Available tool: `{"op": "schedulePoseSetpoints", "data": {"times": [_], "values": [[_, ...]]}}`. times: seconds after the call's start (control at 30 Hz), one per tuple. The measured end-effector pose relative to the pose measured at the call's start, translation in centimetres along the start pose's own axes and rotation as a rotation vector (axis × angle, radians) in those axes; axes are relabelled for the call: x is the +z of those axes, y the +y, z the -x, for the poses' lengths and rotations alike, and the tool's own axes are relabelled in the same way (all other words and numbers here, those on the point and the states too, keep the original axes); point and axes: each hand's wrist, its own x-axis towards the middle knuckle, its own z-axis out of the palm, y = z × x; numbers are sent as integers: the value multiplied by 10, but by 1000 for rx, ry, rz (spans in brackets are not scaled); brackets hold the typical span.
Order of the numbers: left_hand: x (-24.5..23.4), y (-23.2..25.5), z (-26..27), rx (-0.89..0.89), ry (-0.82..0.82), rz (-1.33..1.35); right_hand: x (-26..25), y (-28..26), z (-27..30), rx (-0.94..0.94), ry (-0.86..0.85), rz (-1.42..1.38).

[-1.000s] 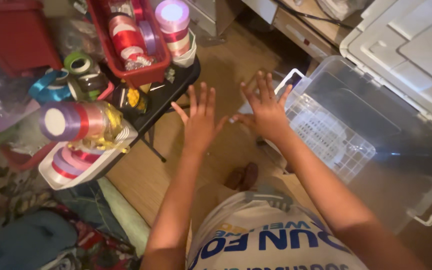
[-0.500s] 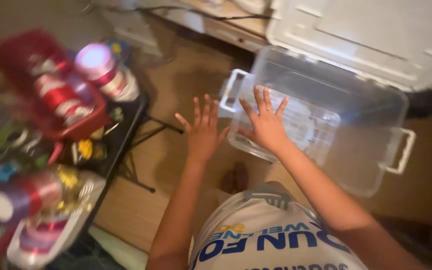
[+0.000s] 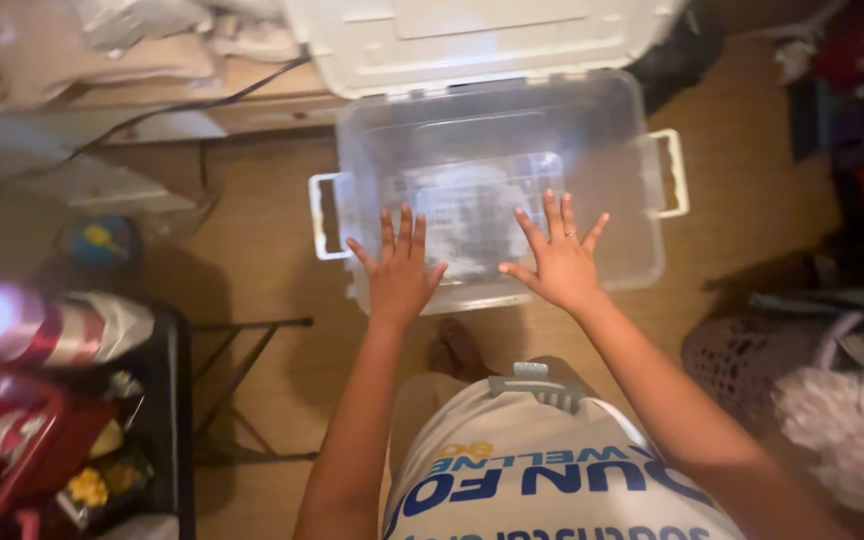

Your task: The person opens a clear plastic storage bin on the floor and packs ribbon spools and craft supplies into it. They place a red tray of ribbon rolls inside the bin, pick up loose ribbon spools and tape rolls from a nearby table, and set them into the bin one at a time.

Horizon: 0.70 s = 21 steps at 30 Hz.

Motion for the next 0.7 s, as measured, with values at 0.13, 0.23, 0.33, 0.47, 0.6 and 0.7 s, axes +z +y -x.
{"op": "schedulePoseSetpoints", "data": {"times": [0.13, 0.23, 0.33, 0.47, 0.6, 0.7], "values": [[15, 14, -6, 61, 21, 12, -4, 15, 8, 71, -9, 14], [17, 16, -8, 78, 68, 23, -7, 14, 9, 50, 17, 5], [8, 10, -4, 49, 118, 17, -10, 4, -5, -10, 31, -12], [-20, -15, 19, -42, 262, 5, -12, -32, -37, -166, 47, -53], [-64, -52, 58, -248, 292, -65, -14, -98, -73, -356, 10, -78], [-98, -77, 99, -420, 330, -149, -9, -157, -91, -555, 34, -112]]}}
